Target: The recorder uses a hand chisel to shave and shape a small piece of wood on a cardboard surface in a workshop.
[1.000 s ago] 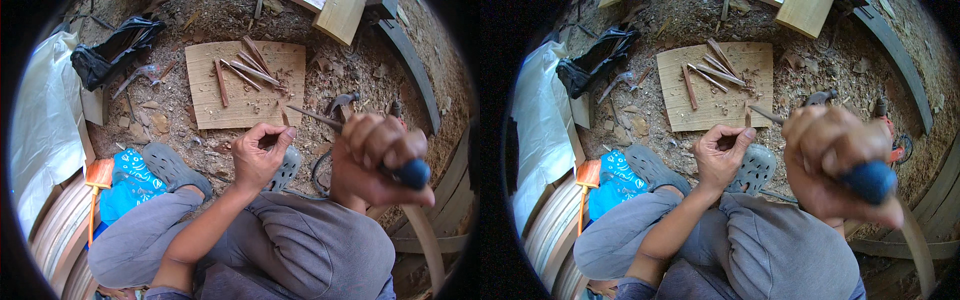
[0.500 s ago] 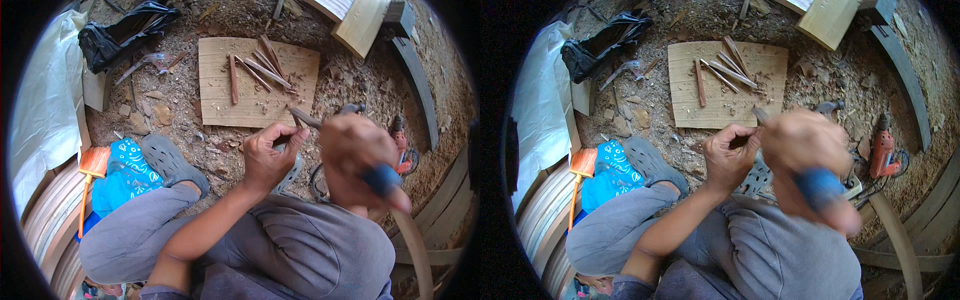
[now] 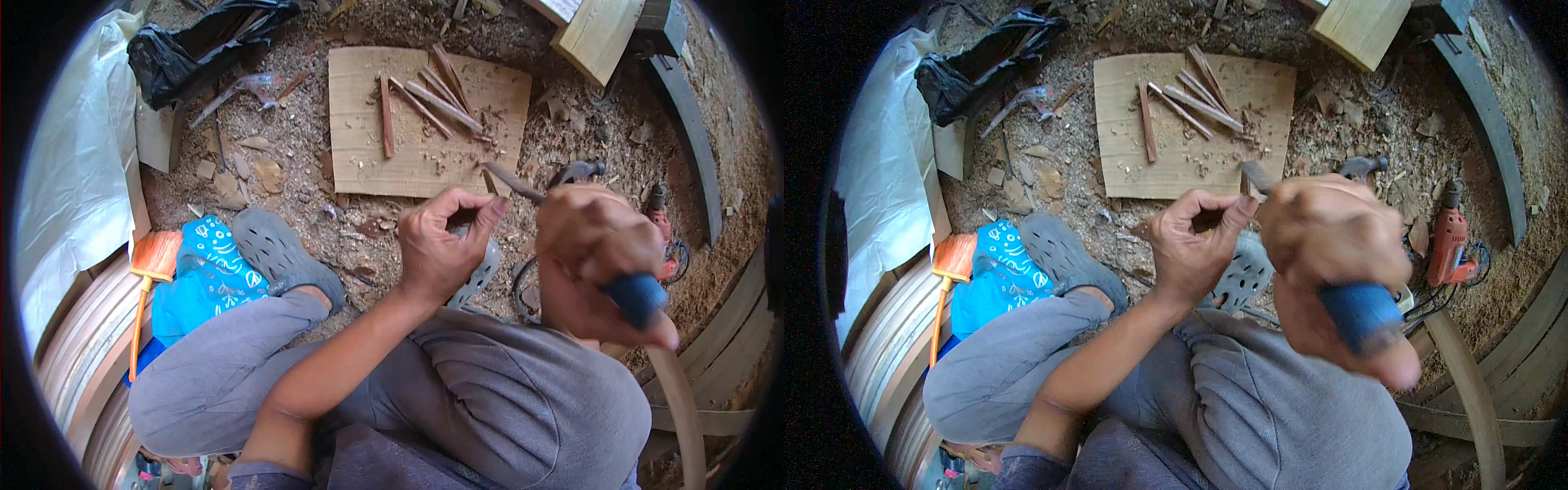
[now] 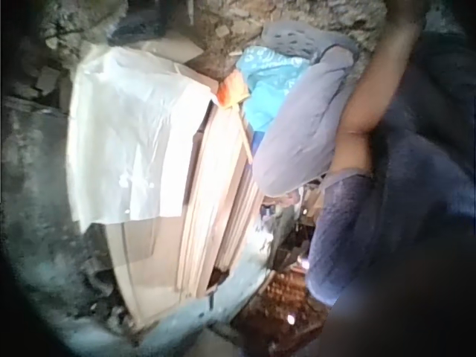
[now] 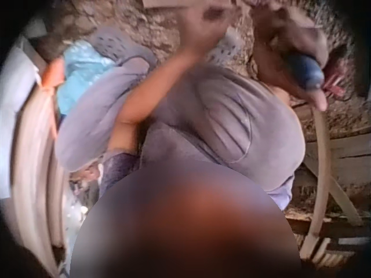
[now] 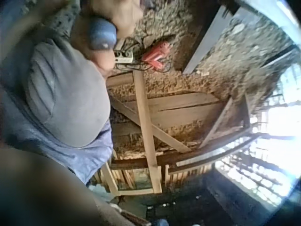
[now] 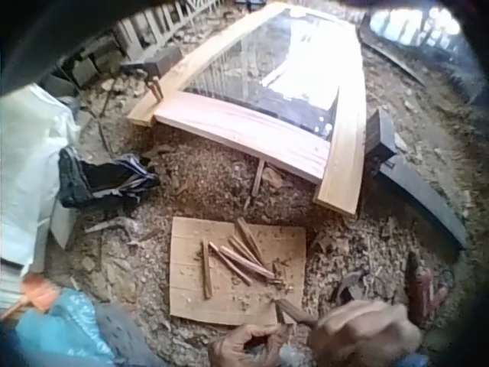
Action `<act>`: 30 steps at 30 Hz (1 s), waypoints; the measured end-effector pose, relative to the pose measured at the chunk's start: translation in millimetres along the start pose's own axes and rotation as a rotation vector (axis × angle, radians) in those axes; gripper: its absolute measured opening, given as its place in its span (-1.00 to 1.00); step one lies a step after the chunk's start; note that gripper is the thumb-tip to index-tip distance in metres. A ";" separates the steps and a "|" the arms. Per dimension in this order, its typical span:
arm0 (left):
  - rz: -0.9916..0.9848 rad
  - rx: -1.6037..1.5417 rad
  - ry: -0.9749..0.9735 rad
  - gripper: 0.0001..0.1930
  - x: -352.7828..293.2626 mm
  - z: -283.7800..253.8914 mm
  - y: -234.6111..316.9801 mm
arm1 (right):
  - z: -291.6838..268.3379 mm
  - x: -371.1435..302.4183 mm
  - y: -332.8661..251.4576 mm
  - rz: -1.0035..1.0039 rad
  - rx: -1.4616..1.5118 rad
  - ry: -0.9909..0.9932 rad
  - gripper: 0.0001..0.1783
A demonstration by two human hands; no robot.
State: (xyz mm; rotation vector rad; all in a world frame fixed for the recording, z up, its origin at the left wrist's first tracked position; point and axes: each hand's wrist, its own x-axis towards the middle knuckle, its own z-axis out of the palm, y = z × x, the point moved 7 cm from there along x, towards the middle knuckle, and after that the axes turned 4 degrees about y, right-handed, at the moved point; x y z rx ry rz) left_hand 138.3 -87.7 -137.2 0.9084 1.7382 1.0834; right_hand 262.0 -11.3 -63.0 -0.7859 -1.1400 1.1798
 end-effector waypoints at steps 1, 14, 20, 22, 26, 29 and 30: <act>-0.022 -0.038 0.003 -0.80 1.6 3.2 -0.3 | -3.1 -0.3 6.5 0.026 -0.020 0.012 -0.07; -0.020 0.015 -0.040 -0.80 -4.5 -5.0 -2.9 | -14.1 26.1 -30.1 -0.023 0.064 -0.088 -0.24; 0.131 0.116 -0.027 -0.85 -3.1 -6.1 8.5 | 1.8 28.3 -61.6 -0.064 0.140 -0.087 -0.29; 0.148 0.098 -0.039 -0.86 -2.4 -2.8 12.9 | 4.8 13.9 -28.2 -0.029 0.045 0.015 -0.30; 0.225 0.124 -0.029 -0.84 0.6 -1.0 14.1 | -3.5 14.7 -28.4 -0.051 0.168 0.015 -0.19; 0.173 0.113 -0.035 -0.82 0.3 -3.1 16.0 | -17.8 0.1 -15.9 -0.183 0.206 0.267 -0.12; 0.182 0.118 -0.039 -0.82 1.5 -3.4 14.3 | -15.7 -3.9 6.2 -0.082 0.118 0.146 -0.12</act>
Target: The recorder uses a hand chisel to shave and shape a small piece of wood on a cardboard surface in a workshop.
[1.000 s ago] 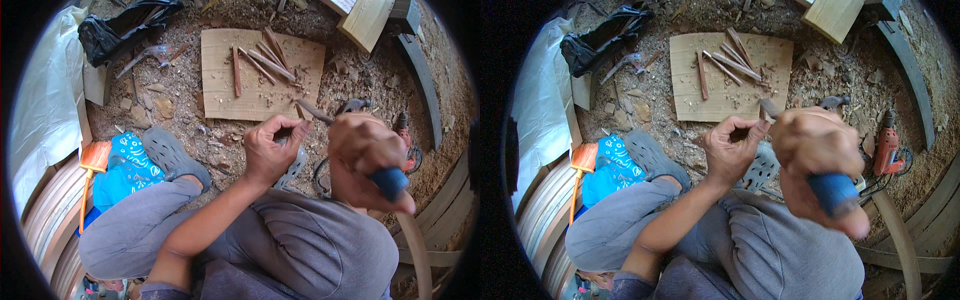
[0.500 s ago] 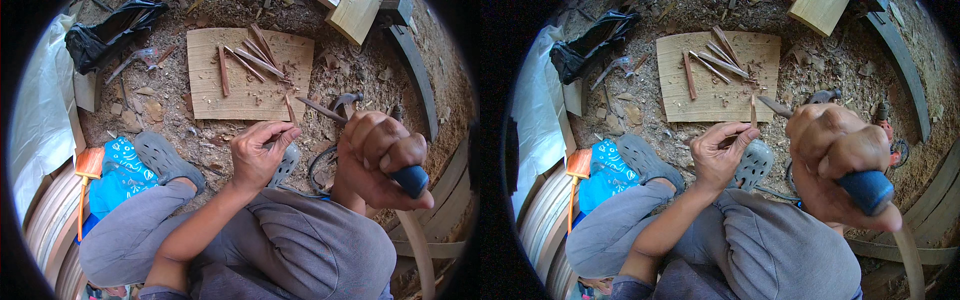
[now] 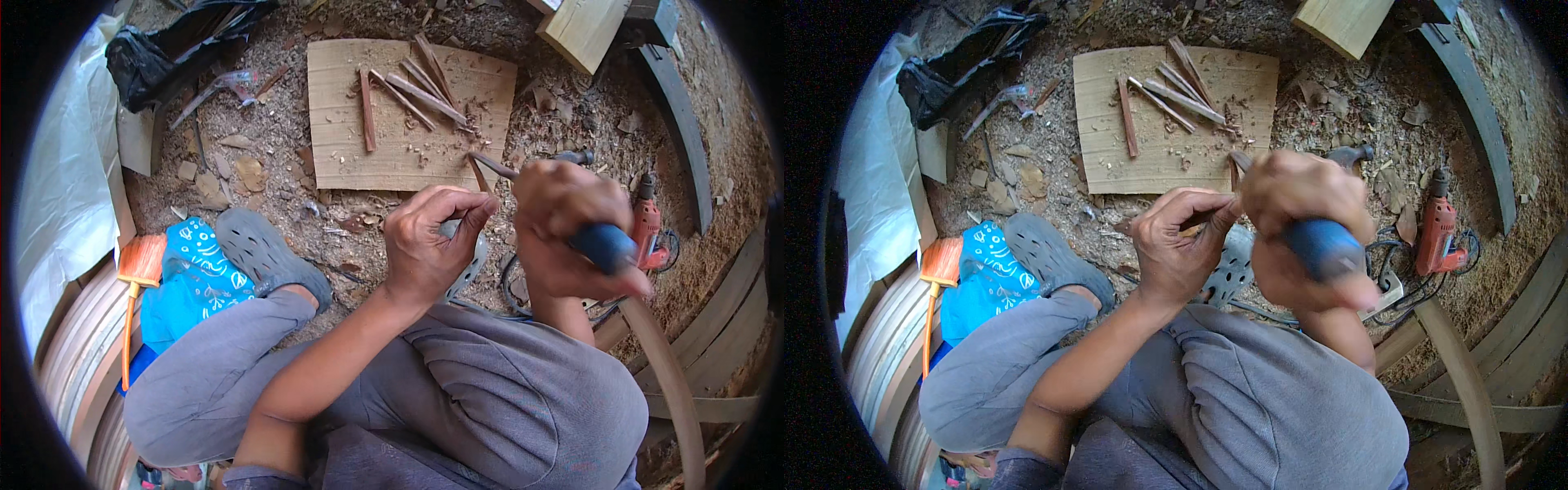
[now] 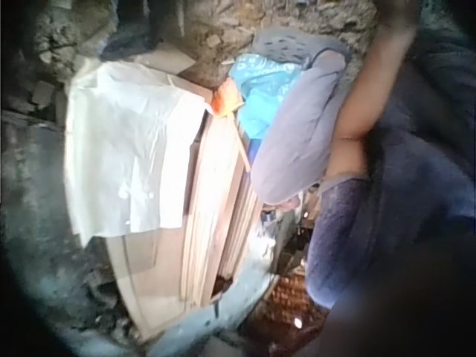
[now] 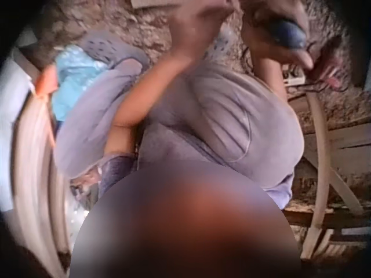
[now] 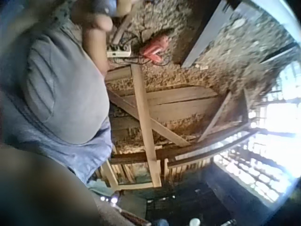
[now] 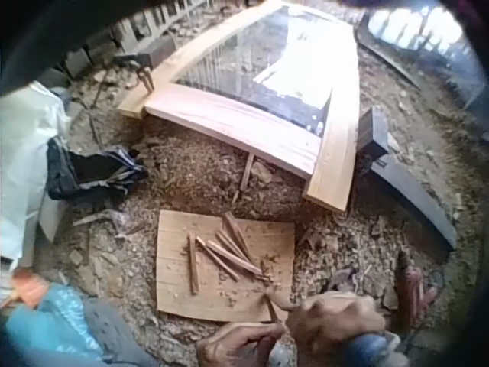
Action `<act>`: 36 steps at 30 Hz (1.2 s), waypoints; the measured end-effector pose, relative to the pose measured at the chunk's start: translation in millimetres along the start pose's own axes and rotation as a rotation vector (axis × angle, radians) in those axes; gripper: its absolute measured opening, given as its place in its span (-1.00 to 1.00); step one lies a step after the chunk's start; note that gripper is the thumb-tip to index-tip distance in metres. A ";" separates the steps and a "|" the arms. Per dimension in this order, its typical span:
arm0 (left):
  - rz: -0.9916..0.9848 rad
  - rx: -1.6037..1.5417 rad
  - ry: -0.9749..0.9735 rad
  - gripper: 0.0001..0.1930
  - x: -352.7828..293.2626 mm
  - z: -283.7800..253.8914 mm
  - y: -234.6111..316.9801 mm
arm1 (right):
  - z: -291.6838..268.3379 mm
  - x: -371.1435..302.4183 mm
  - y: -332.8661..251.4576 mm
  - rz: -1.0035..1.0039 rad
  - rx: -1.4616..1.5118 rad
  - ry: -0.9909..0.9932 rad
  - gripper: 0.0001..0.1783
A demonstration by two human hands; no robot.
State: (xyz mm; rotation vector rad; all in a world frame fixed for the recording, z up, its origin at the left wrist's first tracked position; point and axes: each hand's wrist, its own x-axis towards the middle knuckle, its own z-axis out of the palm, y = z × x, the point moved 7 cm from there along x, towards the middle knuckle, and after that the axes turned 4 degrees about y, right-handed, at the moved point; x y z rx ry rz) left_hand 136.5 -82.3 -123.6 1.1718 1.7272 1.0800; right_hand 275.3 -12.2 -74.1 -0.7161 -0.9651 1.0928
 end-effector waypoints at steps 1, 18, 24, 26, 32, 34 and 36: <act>0.009 0.005 -0.004 -0.83 0.3 -0.4 -2.0 | 0.2 -5.2 17.2 0.101 -0.091 -0.119 -0.12; -0.008 0.059 -0.104 -0.85 -0.6 2.9 4.8 | -6.2 24.8 -39.4 0.048 -0.005 -0.093 -0.24; -0.020 0.108 -0.126 -0.90 -1.4 2.7 10.8 | -4.7 27.1 -35.0 0.119 -0.040 -0.123 -0.27; -0.001 0.104 -0.114 -0.89 2.3 1.4 12.4 | -1.4 27.6 -35.2 0.121 -0.047 -0.125 -0.28; 0.080 0.077 -0.072 -0.87 0.7 0.8 9.4 | 28.6 37.0 -66.9 -0.015 -0.072 -0.286 -0.41; 0.078 0.077 -0.060 -0.87 -3.1 -0.9 7.0 | 35.7 36.4 -72.1 0.005 -0.063 -0.299 -0.45; 0.042 0.018 -0.050 -0.88 -2.6 2.1 6.2 | 38.8 37.9 -72.3 0.016 -0.062 -0.305 -0.43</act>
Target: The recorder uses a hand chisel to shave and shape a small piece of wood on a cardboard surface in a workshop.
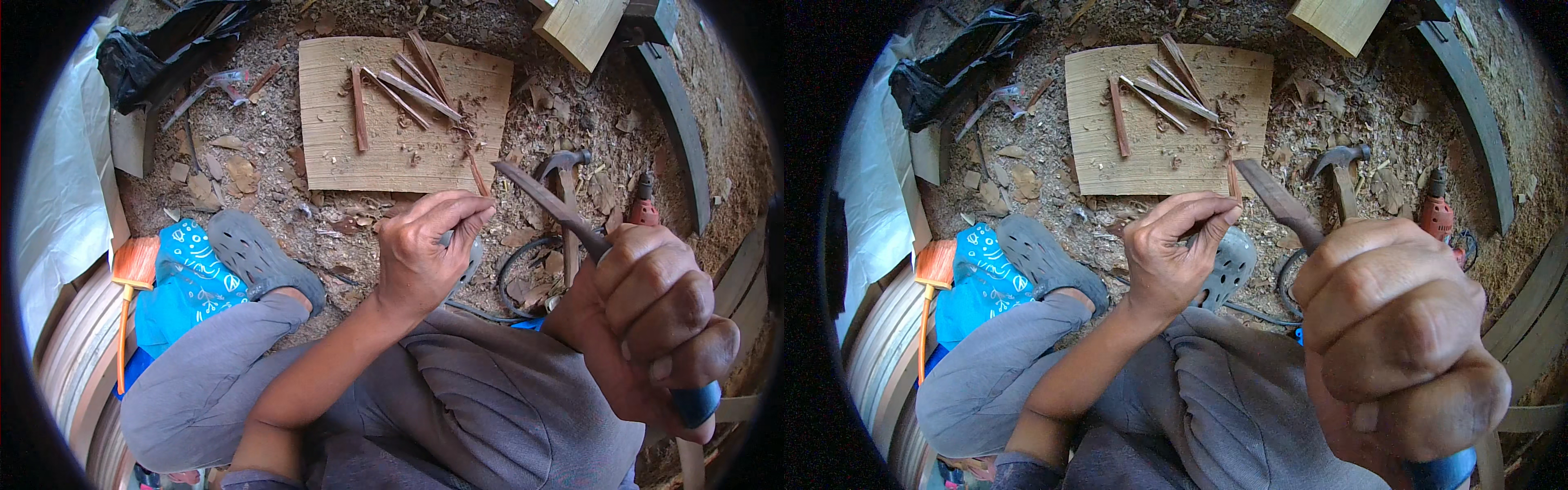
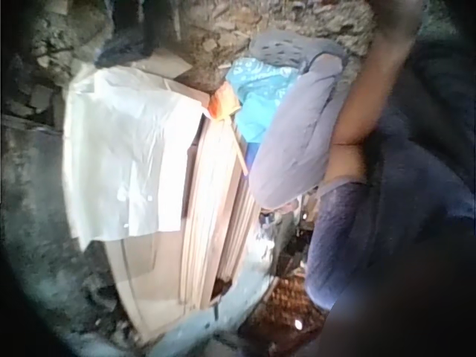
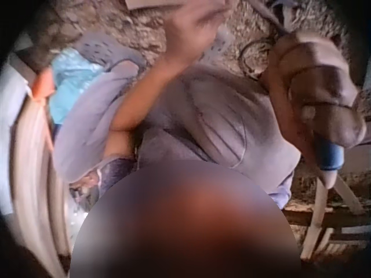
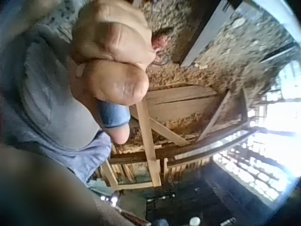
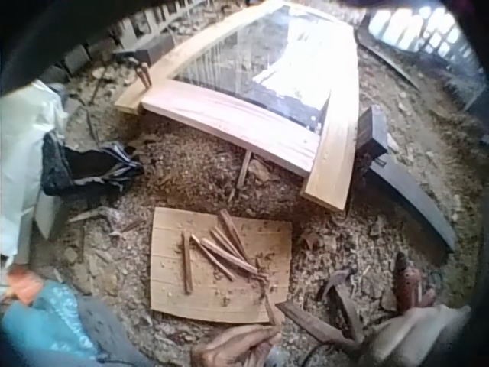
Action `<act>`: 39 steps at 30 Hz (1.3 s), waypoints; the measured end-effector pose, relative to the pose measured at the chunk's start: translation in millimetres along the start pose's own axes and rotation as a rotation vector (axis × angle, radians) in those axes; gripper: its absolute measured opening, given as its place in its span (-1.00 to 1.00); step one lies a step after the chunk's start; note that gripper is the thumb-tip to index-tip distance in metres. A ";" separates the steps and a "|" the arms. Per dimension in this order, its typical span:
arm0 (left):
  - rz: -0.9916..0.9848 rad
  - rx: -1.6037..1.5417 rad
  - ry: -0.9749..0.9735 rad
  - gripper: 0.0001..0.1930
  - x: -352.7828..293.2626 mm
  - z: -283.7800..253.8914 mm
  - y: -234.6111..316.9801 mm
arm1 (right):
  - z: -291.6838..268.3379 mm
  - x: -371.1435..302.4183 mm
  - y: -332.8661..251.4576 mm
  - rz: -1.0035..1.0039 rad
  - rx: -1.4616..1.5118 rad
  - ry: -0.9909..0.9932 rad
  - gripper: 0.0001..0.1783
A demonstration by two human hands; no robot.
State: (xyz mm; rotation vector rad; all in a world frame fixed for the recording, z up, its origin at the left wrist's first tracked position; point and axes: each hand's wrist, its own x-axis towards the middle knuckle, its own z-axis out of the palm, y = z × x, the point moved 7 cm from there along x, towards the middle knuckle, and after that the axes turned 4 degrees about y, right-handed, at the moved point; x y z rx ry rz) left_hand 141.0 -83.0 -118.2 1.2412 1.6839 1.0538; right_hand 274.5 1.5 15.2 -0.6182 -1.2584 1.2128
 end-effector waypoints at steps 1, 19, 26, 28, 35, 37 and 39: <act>0.000 -0.002 0.001 -0.88 1.1 0.1 0.9 | -0.4 -5.1 6.4 0.000 -0.001 -0.002 -0.43; 0.035 0.045 0.021 -0.89 4.7 0.8 4.2 | -9.2 -36.2 71.2 0.089 -0.085 0.192 -0.19; 0.061 0.016 0.042 -0.88 11.1 -2.2 2.8 | -12.9 -37.4 92.8 0.171 -0.109 0.112 -0.19; 0.065 0.025 0.060 -0.89 11.1 -3.8 0.8 | -15.4 -35.1 89.6 0.172 -0.142 0.196 -0.21; 0.077 0.043 0.074 -0.89 10.4 -2.9 2.3 | -7.3 -35.6 64.9 0.068 -0.012 0.211 -0.23; 0.057 0.056 0.062 -0.89 9.8 -2.2 -1.3 | -18.5 -35.7 57.0 0.022 0.042 0.256 -0.21; 0.067 0.034 0.070 -0.89 7.9 -2.3 -0.6 | -17.5 -18.4 29.9 -0.025 0.157 0.196 -0.17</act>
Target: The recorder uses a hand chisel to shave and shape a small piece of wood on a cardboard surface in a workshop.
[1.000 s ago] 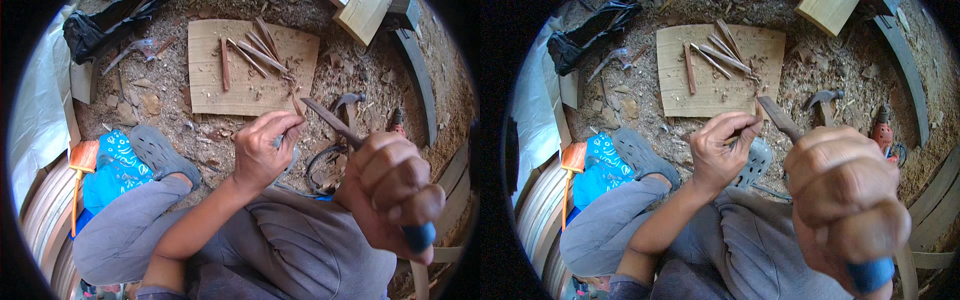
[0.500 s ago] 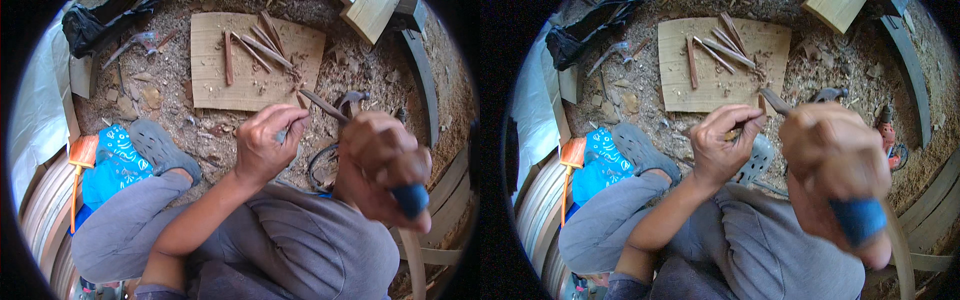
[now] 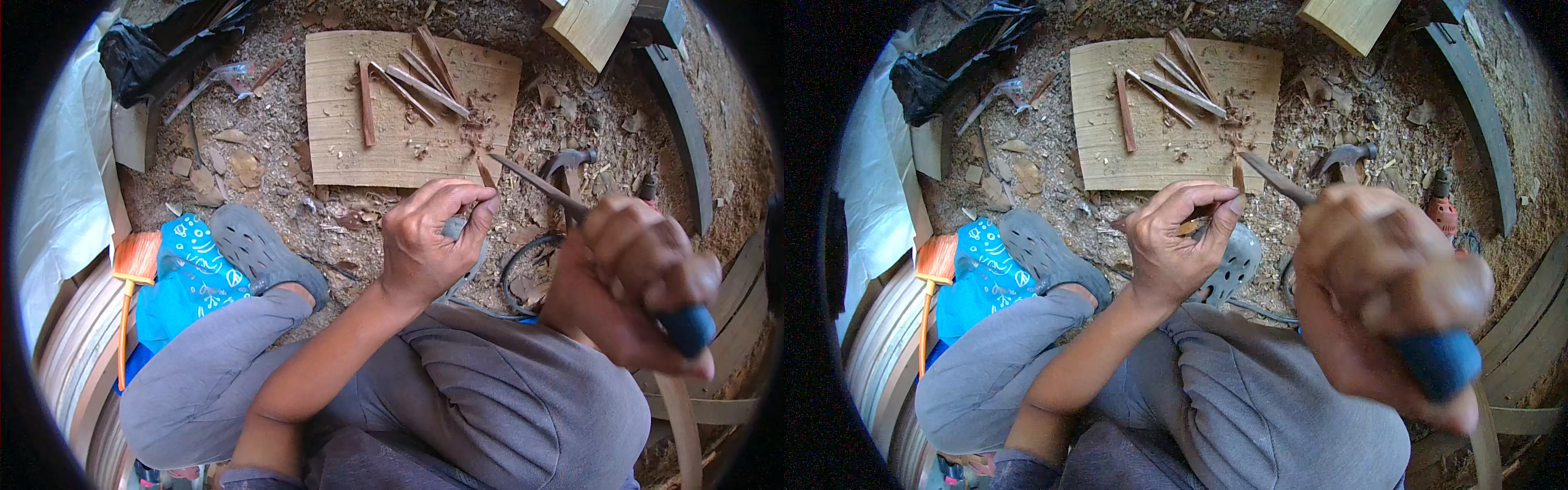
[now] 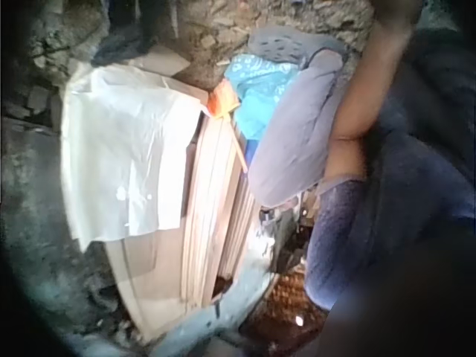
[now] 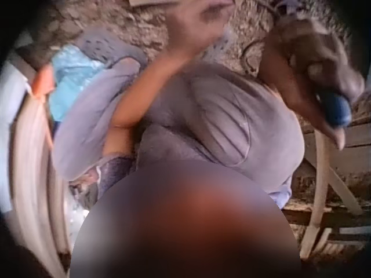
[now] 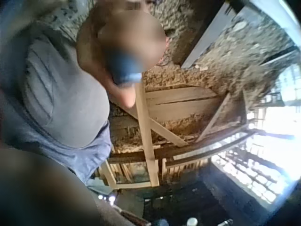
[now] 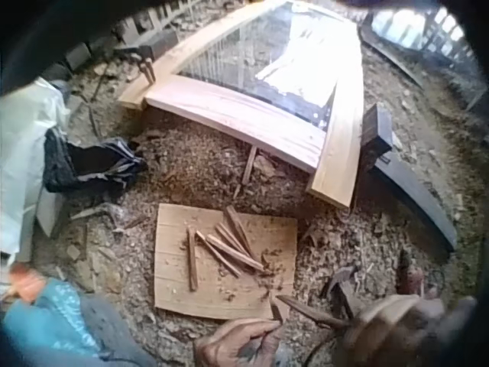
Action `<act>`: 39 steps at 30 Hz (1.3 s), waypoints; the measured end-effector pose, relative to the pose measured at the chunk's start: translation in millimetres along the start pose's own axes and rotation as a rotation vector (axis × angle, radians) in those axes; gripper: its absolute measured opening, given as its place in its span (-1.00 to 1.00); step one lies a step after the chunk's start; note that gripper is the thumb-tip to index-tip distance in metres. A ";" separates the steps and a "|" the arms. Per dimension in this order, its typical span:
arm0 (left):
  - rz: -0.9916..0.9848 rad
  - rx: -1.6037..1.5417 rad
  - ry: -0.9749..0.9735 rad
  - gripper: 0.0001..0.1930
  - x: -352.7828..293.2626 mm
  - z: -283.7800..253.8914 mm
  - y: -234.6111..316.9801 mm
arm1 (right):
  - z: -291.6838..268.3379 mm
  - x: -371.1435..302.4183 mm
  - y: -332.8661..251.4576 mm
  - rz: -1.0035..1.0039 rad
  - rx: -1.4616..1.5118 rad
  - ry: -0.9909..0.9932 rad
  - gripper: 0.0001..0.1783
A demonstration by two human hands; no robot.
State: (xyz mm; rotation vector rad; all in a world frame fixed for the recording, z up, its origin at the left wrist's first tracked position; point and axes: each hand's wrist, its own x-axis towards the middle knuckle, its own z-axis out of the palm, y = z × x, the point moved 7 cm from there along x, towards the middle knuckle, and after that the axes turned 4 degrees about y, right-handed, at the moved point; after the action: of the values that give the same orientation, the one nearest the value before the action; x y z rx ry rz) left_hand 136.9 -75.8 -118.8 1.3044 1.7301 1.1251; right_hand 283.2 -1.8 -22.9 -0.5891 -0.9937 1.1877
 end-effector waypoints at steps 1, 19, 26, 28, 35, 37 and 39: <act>0.007 -0.005 0.002 -0.88 -2.2 -0.3 0.5 | 7.3 4.2 -7.3 -0.004 -0.085 -0.125 -0.17; -0.002 -0.027 0.022 -0.87 -0.7 2.3 -2.4 | 7.3 -13.1 23.8 0.065 -0.133 -0.137 -0.12; 0.029 -0.040 0.033 -0.88 -1.6 2.5 -2.7 | -12.4 -41.0 15.2 -0.022 -0.046 -0.032 -0.12; -0.003 -0.040 0.050 -0.91 -3.8 1.2 -1.1 | -11.7 -43.0 17.9 -0.007 -0.070 -0.028 -0.12; 0.018 -0.017 0.018 -0.87 -4.3 2.6 -1.6 | -7.2 -22.5 20.1 -0.037 -0.103 -0.090 -0.11; 0.035 -0.037 0.013 -0.88 -3.6 2.9 0.7 | -11.6 -31.4 37.9 0.011 -0.201 -0.055 -0.13; 0.034 -0.031 0.004 -0.88 -5.9 3.2 0.3 | -10.9 -26.7 31.7 0.019 -0.201 -0.046 -0.14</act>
State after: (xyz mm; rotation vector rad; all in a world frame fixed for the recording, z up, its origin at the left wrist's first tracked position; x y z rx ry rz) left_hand 141.5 -80.7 -119.7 1.3184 1.6926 1.1697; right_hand 276.1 -16.2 -62.6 -0.7335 -1.1577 1.1296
